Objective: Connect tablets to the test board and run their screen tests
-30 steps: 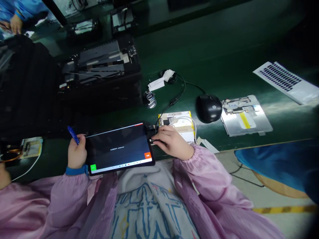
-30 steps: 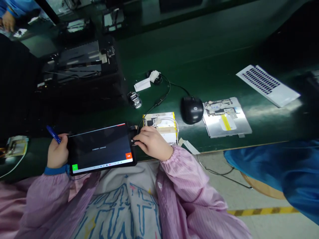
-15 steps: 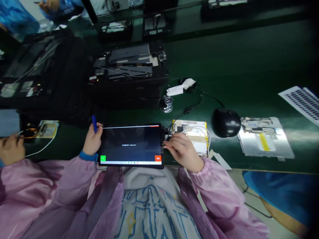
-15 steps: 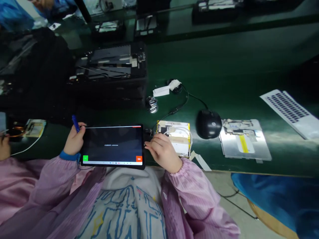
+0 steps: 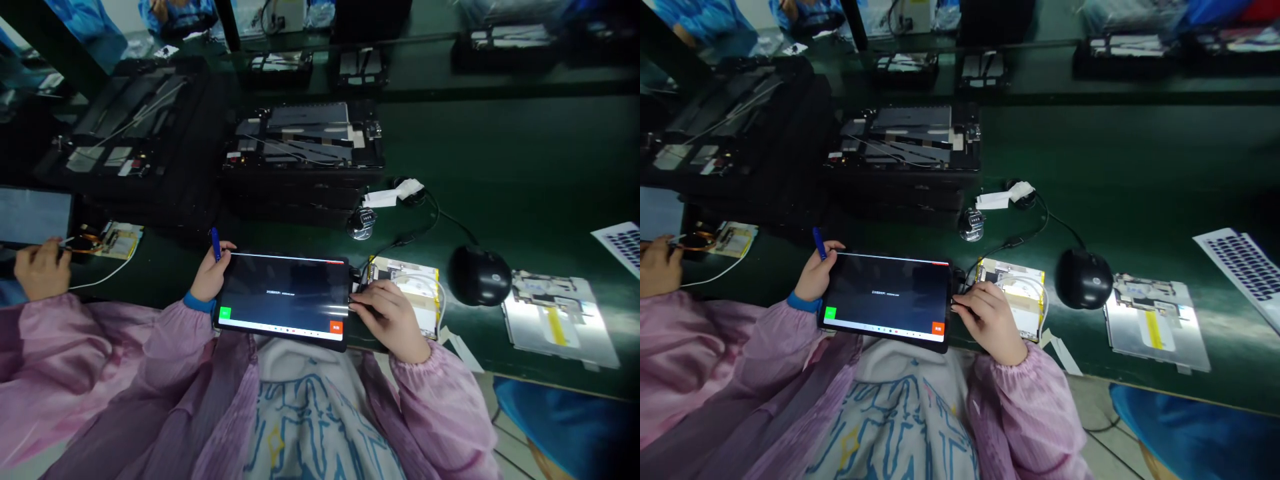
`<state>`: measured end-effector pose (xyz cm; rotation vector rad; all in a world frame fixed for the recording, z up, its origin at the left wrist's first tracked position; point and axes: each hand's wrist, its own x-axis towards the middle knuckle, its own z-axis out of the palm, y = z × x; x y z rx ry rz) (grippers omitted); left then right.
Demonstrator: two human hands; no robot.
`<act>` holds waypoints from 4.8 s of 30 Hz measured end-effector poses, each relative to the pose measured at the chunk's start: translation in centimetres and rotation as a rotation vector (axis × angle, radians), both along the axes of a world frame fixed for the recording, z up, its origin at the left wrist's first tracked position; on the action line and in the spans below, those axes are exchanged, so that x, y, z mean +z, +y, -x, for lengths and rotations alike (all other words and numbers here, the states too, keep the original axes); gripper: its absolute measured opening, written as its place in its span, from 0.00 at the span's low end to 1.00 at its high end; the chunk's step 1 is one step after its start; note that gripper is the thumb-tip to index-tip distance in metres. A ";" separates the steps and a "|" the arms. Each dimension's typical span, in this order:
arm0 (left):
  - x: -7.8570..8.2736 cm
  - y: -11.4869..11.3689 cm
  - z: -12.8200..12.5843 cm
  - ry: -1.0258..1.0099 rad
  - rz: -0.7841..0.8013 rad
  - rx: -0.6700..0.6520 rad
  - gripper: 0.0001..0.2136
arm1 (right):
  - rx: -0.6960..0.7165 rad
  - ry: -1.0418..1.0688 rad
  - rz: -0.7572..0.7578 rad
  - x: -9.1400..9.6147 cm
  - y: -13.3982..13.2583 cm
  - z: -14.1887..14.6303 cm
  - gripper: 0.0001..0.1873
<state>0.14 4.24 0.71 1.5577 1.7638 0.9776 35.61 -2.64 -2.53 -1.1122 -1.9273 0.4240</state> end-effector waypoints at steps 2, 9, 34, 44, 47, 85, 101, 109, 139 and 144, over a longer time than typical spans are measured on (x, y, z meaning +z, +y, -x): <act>-0.2 -0.1 0.1 -0.042 0.005 -0.001 0.14 | 0.001 -0.004 0.006 0.0 0.0 0.0 0.04; -0.3 -0.3 0.0 -0.111 -0.025 -0.002 0.15 | 0.046 -0.021 0.000 0.1 0.1 0.3 0.05; -0.2 -0.2 0.0 -0.116 -0.003 -0.066 0.19 | 0.053 -0.078 -0.029 0.2 0.0 0.4 0.05; -0.2 -0.1 -0.4 -0.099 -0.019 -0.060 0.20 | 0.045 0.000 -0.039 0.4 -0.2 0.8 0.07; -0.3 -0.1 -0.4 -0.116 -0.011 -0.050 0.20 | 0.022 0.001 -0.032 0.7 -0.4 1.1 0.07; -0.1 0.8 0.3 -0.153 0.016 -0.068 0.16 | 0.049 -0.242 0.115 1.3 0.6 0.2 0.06; 0.0 1.1 0.6 -0.170 0.107 -0.084 0.17 | 0.119 -0.292 0.070 2.2 1.7 -0.6 0.05; 0.2 1.5 0.4 -0.126 0.045 -0.059 0.16 | 0.056 -0.099 0.105 0.3 0.7 0.2 0.06; 0.1 2.1 0.0 -0.056 0.007 -0.025 0.13 | 0.181 0.436 0.807 1.5 3.1 -2.1 0.06; -0.3 2.3 0.0 -0.069 -0.111 0.011 0.16 | 0.181 0.600 0.999 1.3 3.2 -1.5 0.12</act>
